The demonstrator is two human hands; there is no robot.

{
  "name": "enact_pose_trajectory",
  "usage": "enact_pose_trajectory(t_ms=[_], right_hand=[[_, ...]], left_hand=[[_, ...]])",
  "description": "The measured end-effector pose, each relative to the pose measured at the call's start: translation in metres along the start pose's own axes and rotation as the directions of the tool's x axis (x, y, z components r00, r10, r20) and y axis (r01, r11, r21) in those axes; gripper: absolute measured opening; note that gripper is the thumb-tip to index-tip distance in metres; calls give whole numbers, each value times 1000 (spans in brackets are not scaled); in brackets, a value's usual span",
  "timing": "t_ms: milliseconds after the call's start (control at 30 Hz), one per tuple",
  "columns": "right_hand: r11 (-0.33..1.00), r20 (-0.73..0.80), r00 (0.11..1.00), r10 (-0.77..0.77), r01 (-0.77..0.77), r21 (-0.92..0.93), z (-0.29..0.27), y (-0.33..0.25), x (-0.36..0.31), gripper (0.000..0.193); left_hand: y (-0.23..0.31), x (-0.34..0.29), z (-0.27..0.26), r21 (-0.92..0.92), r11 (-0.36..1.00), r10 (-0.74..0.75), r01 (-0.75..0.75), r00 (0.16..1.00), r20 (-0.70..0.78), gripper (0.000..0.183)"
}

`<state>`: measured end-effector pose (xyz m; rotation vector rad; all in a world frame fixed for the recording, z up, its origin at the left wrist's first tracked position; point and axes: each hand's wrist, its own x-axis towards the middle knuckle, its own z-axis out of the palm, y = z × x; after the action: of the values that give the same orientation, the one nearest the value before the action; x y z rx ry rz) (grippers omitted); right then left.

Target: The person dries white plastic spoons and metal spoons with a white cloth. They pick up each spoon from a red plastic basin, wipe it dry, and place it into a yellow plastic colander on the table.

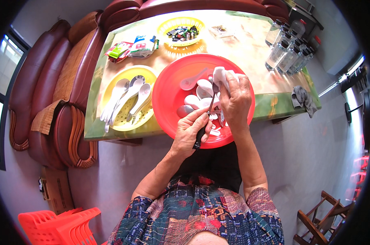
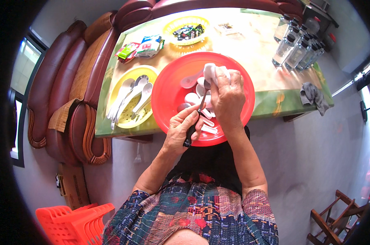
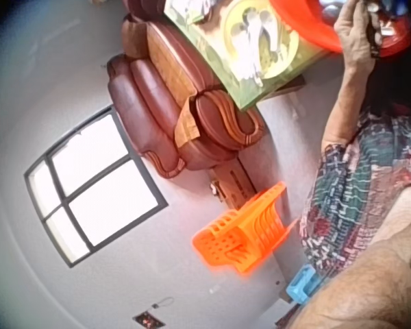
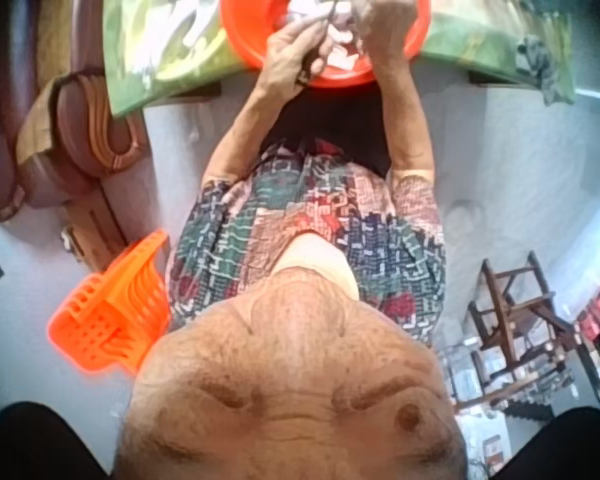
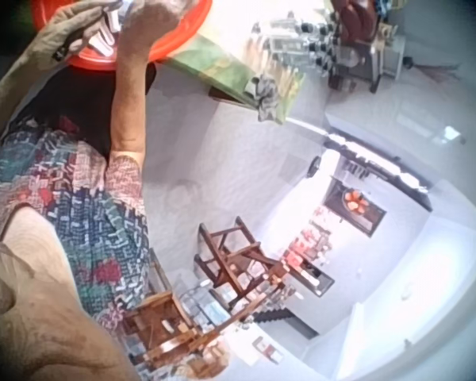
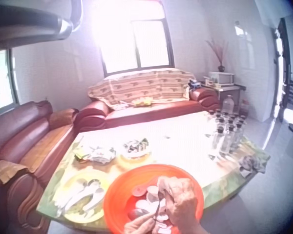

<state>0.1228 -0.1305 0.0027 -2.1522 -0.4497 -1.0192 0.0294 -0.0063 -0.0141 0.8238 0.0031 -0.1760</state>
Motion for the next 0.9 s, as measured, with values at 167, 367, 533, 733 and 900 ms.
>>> enact_pose_trajectory(t_ms=[167, 367, 533, 733, 900], right_hand=[[985, 221, 973, 59, -92, 144, -6, -14, -25, 30], [974, 398, 917, -12, -81, 214, -33, -23, -25, 28], [752, 440, 879, 186, -415, 512, -41, -16, -17, 31], [910, 458, 889, -18, -175, 375, -34, -36, -43, 35], [886, 494, 848, -194, -65, 459, -49, -46, -54, 30]], left_hand=[[-3, 3, 0, -9, 999, 50, -51, 995, -87, 30], [-6, 6, -4, 11, 999, 51, -50, 994, -98, 26], [-4, 11, 3, -126, 992, -19, -11, 973, -230, 20], [-10, 26, -12, -380, 922, 11, -79, 984, -179, 24], [-11, 29, -26, -472, 877, -5, -89, 981, -195, 20]])
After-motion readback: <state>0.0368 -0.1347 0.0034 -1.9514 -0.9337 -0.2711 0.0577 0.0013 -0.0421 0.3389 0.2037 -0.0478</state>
